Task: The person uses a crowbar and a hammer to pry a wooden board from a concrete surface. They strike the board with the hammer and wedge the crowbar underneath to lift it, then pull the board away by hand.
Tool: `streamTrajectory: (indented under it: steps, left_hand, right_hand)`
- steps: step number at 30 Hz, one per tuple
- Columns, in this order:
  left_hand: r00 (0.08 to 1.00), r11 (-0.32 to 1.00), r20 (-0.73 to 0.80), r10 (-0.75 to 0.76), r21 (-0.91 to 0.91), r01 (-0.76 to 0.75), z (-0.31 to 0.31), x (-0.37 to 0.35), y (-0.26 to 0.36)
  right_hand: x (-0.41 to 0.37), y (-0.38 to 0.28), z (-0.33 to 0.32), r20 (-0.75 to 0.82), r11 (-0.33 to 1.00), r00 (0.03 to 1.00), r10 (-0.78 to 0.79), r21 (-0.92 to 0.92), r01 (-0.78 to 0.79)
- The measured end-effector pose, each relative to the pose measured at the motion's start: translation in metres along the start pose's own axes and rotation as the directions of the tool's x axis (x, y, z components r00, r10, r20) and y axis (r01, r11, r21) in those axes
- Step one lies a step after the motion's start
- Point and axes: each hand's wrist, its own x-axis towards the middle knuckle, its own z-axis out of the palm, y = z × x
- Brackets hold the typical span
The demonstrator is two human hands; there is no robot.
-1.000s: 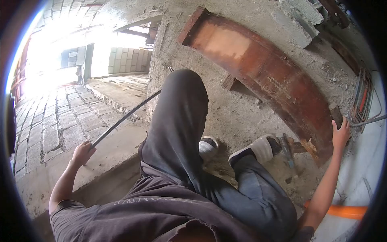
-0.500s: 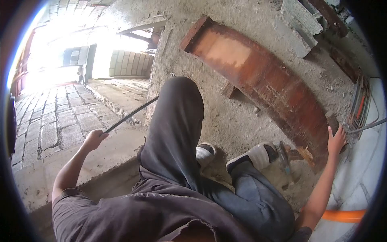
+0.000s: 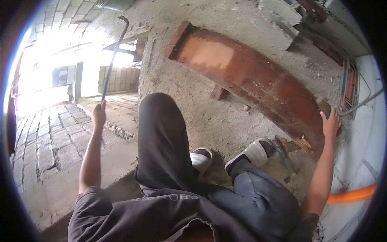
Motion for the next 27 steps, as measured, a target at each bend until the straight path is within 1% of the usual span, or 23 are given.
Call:
streamTrajectory:
  steps: [1, 2, 4, 5, 6, 7, 8, 9, 10, 12, 14, 15, 16, 17, 19, 20, 21, 22, 23, 24, 25, 26, 27]
  left_hand:
    - [1.0, 0.998, -0.019, 0.014, -0.054, -0.015, 0.027, 0.0, 0.014]
    - [1.0, 0.998, -0.011, 0.015, -0.058, -0.015, 0.057, 0.003, 0.026]
    - [0.999, 0.998, 0.018, 0.035, -0.059, -0.034, 0.115, 0.005, 0.045]
    - [0.998, 0.997, 0.041, 0.051, -0.055, -0.048, 0.139, 0.002, 0.053]
    - [0.996, 0.998, 0.077, 0.044, -0.052, -0.04, 0.157, -0.008, 0.061]
    - [0.979, 0.998, 0.205, 0.005, -0.068, 0.009, 0.178, -0.015, 0.06]
    - [0.956, 0.985, 0.285, -0.068, -0.134, 0.11, 0.18, -0.034, 0.071]
    - [0.938, 0.982, 0.343, -0.051, -0.152, 0.109, 0.199, -0.045, 0.07]
    - [0.926, 0.98, 0.378, -0.012, -0.179, 0.086, 0.223, -0.052, 0.062]
    - [0.896, 0.971, 0.44, 0.067, -0.237, 0.044, 0.254, -0.055, 0.059]
    - [0.863, 0.954, 0.49, 0.121, -0.299, 0.035, 0.274, -0.052, 0.049]
    - [0.855, 0.948, 0.502, 0.131, -0.315, 0.039, 0.276, -0.05, 0.046]
    - [0.85, 0.943, 0.51, 0.134, -0.328, 0.048, 0.274, -0.047, 0.039]
    - [0.851, 0.937, 0.508, 0.134, -0.344, 0.058, 0.27, -0.045, 0.033]
    - [0.86, 0.919, 0.484, 0.159, -0.391, 0.051, 0.257, -0.029, 0.023]
    - [0.867, 0.904, 0.461, 0.191, -0.427, 0.028, 0.25, -0.014, 0.023]
    - [0.876, 0.877, 0.412, 0.252, -0.48, -0.027, 0.241, 0.006, 0.034]
    - [0.883, 0.831, 0.317, 0.346, -0.54, -0.132, 0.233, 0.033, 0.051]
    - [0.868, 0.77, 0.206, 0.452, -0.581, -0.263, 0.222, 0.059, 0.08]
    - [0.828, 0.702, 0.114, 0.55, -0.6, -0.384, 0.212, 0.082, 0.115]
    - [0.825, 0.744, 0.077, 0.56, -0.486, -0.459, 0.166, 0.067, 0.183]
    - [0.726, 0.691, 0.087, 0.682, -0.4, -0.602, 0.146, 0.083, 0.23]
    - [0.68, 0.639, 0.1, 0.726, -0.465, -0.613, 0.119, 0.07, 0.289]
  right_hand:
    - [-0.001, -0.005, -0.007, 0.023, 1.0, 1.0, -0.009, 0.002, 0.009]
    - [-0.001, -0.007, -0.012, 0.022, 1.0, 1.0, 0.008, -0.012, -0.007]
    - [-0.005, -0.009, -0.019, 0.005, 0.999, 0.999, -0.047, 0.024, 0.047]
    - [-0.008, -0.009, -0.021, 0.014, 1.0, 1.0, -0.02, 0.011, 0.02]
    - [-0.008, -0.009, -0.023, -0.01, 0.999, 1.0, -0.026, 0.017, 0.027]
    - [-0.011, -0.009, -0.025, -0.03, 0.999, 0.999, -0.031, 0.022, 0.032]
    - [-0.016, -0.011, -0.031, -0.109, 0.997, 0.992, -0.059, 0.04, 0.064]
    - [-0.02, -0.012, -0.038, -0.188, 0.995, 0.979, -0.081, 0.049, 0.092]
    - [-0.019, -0.01, -0.039, -0.222, 0.983, 0.972, -0.078, 0.146, 0.112]
    - [-0.027, -0.001, -0.048, -0.298, 0.954, 0.955, -0.011, 0.282, 0.099]
    - [-0.037, 0.011, -0.054, -0.316, 0.944, 0.949, -0.008, 0.31, 0.111]
    - [-0.045, 0.013, -0.062, -0.332, 0.936, 0.943, 0.01, 0.336, 0.108]
    - [-0.052, 0.019, -0.064, -0.232, 0.933, 0.967, 0.109, 0.359, -0.019]
    - [-0.056, 0.029, -0.062, -0.203, 0.931, 0.969, 0.142, 0.36, -0.061]
    - [-0.064, 0.046, -0.067, -0.116, 0.862, 0.978, 0.173, 0.497, -0.094]
    - [-0.067, 0.049, -0.064, -0.102, 0.865, 0.977, 0.186, 0.489, -0.114]
    - [-0.068, 0.052, -0.062, -0.133, 0.868, 0.972, 0.196, 0.484, -0.109]
    - [-0.071, 0.054, -0.059, -0.165, 0.871, 0.965, 0.203, 0.48, -0.101]
    - [-0.072, 0.049, -0.062, -0.12, 0.859, 0.964, 0.237, 0.489, -0.15]
    - [-0.07, 0.047, -0.068, -0.065, 0.848, 0.97, 0.235, 0.501, -0.172]
    - [-0.069, 0.047, -0.07, -0.009, 0.835, 0.974, 0.226, 0.517, -0.189]
    - [-0.068, 0.049, -0.067, -0.007, 0.833, 0.974, 0.226, 0.52, -0.189]
    - [-0.066, 0.049, -0.06, -0.03, 0.857, 0.98, 0.197, 0.491, -0.157]
